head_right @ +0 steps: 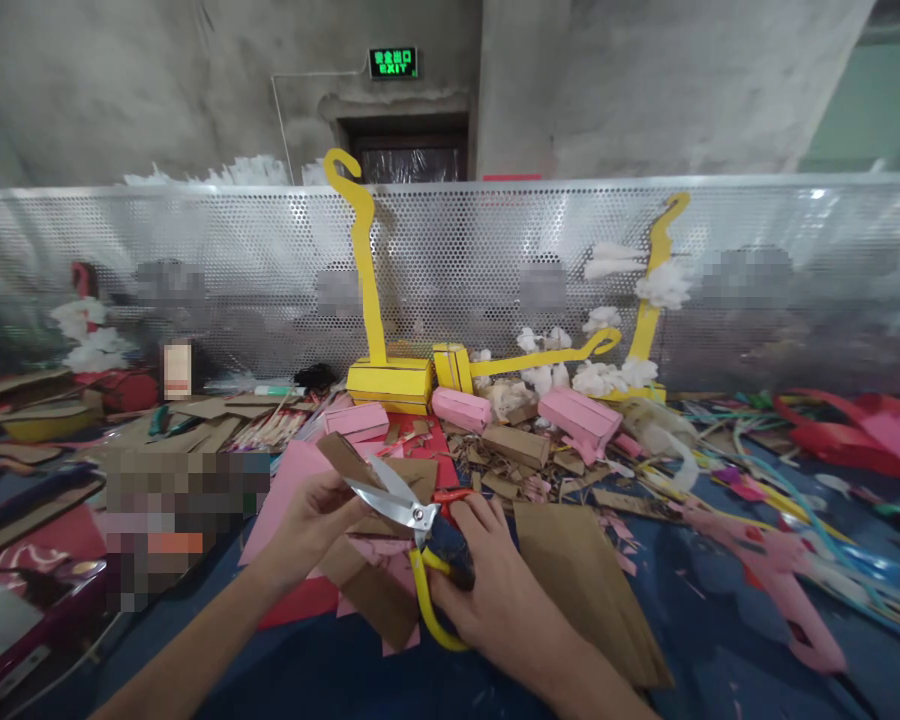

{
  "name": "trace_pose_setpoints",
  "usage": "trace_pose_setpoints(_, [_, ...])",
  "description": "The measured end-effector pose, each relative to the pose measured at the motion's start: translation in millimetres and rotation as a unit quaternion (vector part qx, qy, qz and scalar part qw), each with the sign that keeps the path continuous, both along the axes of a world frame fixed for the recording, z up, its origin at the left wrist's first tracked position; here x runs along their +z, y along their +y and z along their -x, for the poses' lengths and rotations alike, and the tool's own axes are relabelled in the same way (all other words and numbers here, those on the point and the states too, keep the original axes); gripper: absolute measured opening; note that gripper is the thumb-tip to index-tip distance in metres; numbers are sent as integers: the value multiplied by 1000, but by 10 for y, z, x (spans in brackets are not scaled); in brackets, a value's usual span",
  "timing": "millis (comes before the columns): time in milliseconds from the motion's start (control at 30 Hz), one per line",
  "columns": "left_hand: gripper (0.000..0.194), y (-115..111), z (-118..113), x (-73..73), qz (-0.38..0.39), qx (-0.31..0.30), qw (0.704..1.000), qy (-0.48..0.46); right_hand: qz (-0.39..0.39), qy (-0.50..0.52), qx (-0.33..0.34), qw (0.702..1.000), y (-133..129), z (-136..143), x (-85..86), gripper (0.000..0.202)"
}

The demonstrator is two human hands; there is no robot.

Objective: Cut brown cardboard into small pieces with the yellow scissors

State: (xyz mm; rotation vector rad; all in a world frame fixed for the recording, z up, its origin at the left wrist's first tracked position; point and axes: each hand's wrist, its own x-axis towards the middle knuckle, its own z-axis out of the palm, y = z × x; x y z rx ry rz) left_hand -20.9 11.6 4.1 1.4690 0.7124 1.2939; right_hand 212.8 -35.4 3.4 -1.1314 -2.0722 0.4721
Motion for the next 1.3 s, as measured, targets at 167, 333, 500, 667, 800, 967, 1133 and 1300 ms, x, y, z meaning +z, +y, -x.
trace_pose_setpoints(167, [24, 2, 10, 5, -8, 11, 1000, 18, 21, 8, 14, 1000, 12, -13, -20, 29])
trace_pose_setpoints(333, [22, -19, 3, 8, -6, 5, 1000, 17, 26, 17, 15, 999, 36, -8, -41, 29])
trace_pose_setpoints(500, [24, -42, -5, 48, 9, -33, 999, 2, 29, 31, 18, 999, 42, -8, -16, 29])
trace_pose_setpoints(667, [25, -33, -18, 43, 22, -39, 999, -11, 23, 27, 3, 999, 75, -18, -40, 18])
trace_pose_setpoints(800, [28, -44, -51, 43, 40, -53, 997, -36, 15, 35, -19, 999, 123, -27, -113, 16])
trace_pose_setpoints(967, [48, -86, -89, 118, 77, -3, 994, -82, 1, 38, -73, 997, 159, -81, -116, 20])
trace_pose_setpoints(1133, [26, -86, -70, 196, 151, 11, 977, -150, 10, 12, -107, 994, 173, -156, -49, 39])
trace_pose_setpoints(1300, [31, -62, -25, 177, 136, -15, 977, -164, 11, 14, -100, 995, 207, -182, -79, 34])
